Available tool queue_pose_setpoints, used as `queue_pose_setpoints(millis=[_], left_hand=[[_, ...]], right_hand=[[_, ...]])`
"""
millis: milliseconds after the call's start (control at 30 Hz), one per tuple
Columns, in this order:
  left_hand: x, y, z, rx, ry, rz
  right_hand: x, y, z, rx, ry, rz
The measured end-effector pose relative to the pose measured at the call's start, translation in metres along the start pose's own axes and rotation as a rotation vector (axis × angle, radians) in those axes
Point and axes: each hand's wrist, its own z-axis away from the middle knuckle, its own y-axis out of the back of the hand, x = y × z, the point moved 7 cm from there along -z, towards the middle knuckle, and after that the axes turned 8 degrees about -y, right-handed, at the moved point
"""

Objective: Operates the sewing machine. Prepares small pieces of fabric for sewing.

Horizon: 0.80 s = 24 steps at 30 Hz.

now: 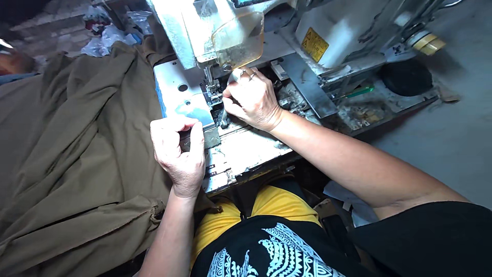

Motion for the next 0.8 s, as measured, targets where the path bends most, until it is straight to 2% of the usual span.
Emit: queue_pose_setpoints(millis=[400, 467, 667, 800], left_hand=[[0.0, 0.001, 0.0, -0.029, 0.004, 0.016], [0.0, 0.002, 0.0, -0.042, 0.007, 0.014], [0.0, 0.003, -0.001, -0.056, 0.016, 0.02], [0.001, 0.003, -0.001, -0.063, 0.027, 0.023]], right_hand=[[0.0, -0.002, 0.001, -0.021, -0.03, -0.021], [0.001, -0.005, -0.001, -0.1, -0.105, -0.005], [0.007, -0.013, -0.012, -0.521, -0.356, -0.164], [0.014, -0.006, -0.017, -0.606, -0.423, -0.331]])
